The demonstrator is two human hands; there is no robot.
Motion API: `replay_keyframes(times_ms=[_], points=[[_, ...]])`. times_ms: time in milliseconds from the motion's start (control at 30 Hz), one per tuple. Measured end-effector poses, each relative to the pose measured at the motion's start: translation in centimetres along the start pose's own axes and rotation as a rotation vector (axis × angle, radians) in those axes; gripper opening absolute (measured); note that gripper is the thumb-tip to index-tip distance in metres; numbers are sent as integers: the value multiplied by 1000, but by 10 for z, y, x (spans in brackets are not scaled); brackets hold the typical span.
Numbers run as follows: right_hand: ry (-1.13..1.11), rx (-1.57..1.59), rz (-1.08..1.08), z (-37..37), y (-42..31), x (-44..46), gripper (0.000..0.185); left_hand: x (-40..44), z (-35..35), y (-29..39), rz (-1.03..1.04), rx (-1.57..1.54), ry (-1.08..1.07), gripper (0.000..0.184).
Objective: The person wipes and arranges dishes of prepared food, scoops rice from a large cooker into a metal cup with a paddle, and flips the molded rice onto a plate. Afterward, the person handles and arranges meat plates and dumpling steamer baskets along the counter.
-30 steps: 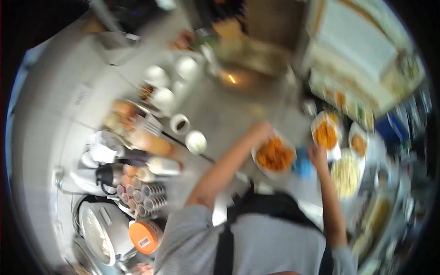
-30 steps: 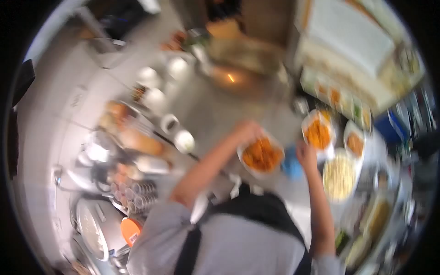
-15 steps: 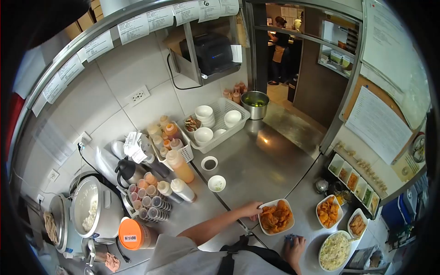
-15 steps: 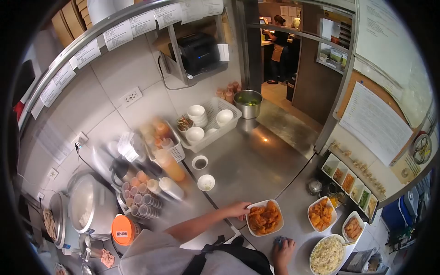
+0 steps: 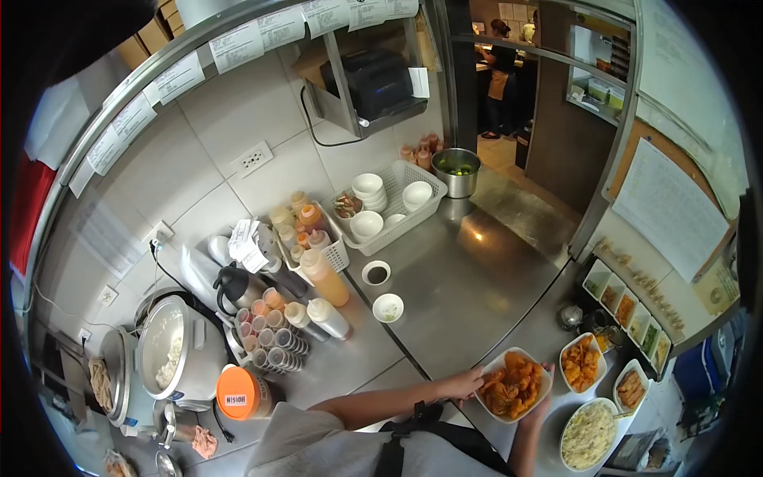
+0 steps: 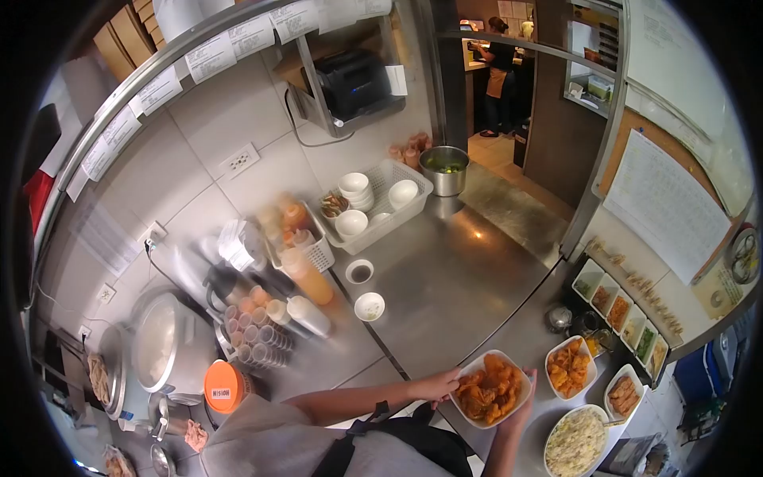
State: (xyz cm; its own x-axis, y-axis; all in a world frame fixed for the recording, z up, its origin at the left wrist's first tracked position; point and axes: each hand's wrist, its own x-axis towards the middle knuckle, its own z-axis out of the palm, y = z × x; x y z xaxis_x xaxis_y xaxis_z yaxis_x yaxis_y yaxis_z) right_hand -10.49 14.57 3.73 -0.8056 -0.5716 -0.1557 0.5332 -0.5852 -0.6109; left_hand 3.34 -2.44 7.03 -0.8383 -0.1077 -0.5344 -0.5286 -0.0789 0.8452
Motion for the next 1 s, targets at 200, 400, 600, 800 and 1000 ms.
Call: replay_keyframes(times_ms=[200,400,600,800,1000], points=[[-373,205,232,6,24,-10,54,-6,4,26,-4,68,-114,39],[-208,-72,700,-59,15,-51,54,20,-9,-27,59,-107,183,42],[1,-10,560,-52,-66,-94,63,40,-28,-63,28,-97,400,48],[-6,-155,390,-16,-91,-101,66,-6,-16,13,455,906,1061,52],[239,-371,123,9,-67,-82,61,25,131,40,984,572,243,75]])
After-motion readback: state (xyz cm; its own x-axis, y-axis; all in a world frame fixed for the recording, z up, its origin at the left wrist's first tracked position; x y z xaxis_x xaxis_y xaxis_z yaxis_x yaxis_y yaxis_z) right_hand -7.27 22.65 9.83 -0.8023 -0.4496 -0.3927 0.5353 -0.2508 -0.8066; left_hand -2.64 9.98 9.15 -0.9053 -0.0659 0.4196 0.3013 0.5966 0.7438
